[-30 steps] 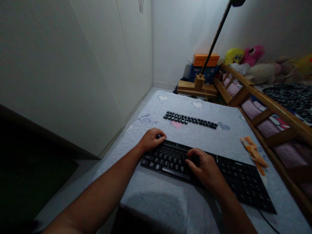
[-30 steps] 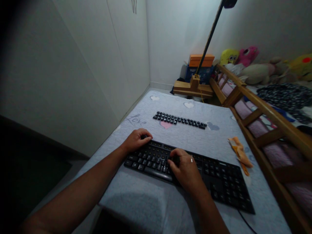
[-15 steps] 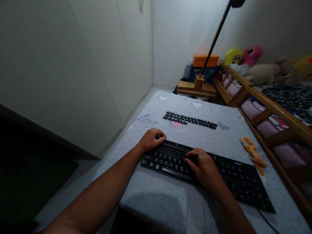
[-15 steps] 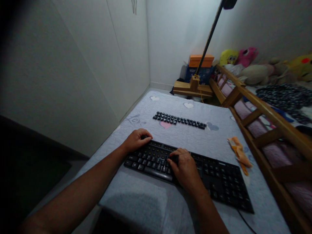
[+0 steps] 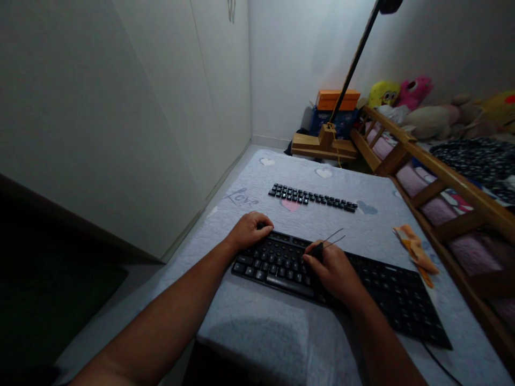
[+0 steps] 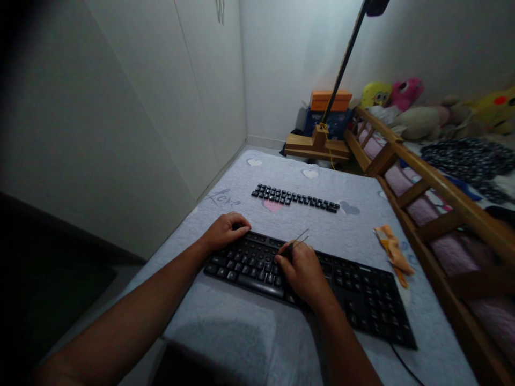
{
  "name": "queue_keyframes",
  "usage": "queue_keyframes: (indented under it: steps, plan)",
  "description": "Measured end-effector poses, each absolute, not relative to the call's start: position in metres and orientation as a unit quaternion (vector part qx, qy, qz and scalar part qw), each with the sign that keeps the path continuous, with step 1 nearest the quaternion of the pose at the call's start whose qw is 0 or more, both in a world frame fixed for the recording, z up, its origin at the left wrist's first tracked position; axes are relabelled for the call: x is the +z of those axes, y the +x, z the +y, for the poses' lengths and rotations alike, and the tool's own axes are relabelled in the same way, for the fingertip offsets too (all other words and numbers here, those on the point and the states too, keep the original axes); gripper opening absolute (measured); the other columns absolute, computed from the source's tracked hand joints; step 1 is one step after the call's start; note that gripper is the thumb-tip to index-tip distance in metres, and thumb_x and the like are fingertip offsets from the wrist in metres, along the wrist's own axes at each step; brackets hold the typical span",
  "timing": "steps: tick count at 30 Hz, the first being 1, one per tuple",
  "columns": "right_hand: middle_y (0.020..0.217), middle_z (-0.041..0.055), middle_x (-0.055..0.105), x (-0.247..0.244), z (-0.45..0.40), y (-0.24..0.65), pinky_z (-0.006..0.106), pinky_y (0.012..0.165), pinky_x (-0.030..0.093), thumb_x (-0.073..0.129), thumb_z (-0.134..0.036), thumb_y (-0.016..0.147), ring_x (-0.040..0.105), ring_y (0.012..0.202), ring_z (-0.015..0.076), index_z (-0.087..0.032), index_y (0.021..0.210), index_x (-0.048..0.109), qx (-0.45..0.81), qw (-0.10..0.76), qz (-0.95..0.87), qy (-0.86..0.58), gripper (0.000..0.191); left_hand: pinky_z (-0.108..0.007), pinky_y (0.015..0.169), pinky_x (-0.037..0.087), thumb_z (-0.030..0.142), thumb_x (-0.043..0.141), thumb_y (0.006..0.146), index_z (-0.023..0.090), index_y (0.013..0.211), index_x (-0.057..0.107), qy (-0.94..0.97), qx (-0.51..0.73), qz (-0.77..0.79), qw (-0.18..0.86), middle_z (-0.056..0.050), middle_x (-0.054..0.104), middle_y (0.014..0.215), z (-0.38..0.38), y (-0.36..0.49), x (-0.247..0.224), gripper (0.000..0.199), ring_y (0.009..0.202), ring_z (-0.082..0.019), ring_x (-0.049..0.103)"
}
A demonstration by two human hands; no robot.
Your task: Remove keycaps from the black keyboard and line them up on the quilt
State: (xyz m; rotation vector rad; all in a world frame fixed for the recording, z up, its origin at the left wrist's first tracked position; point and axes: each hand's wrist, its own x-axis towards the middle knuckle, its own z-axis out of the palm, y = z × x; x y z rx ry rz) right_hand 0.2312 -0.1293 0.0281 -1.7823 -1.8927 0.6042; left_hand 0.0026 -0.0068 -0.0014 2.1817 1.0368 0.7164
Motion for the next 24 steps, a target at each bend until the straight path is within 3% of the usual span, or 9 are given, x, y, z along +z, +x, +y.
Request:
queue_keyframes:
  steps: [24]
  plan:
    - [0.077,0.0051,0.071,0.037,-0.12,0.233,0.028,0.067,0.045,0.056,-0.028,0.082,0.065,0.074,0.0196,-0.017,0.082,0.068,0.267,0.204,-0.678,-0.654,0.016,-0.03,0.08,0.048,0.026,0.059,0.079,0.018,0.083,0.073,0.826,0.26,0.395,0.308,-0.004,0.07,0.084,-0.005,0.003,-0.004,0.016,0.086,-0.019,0.063]
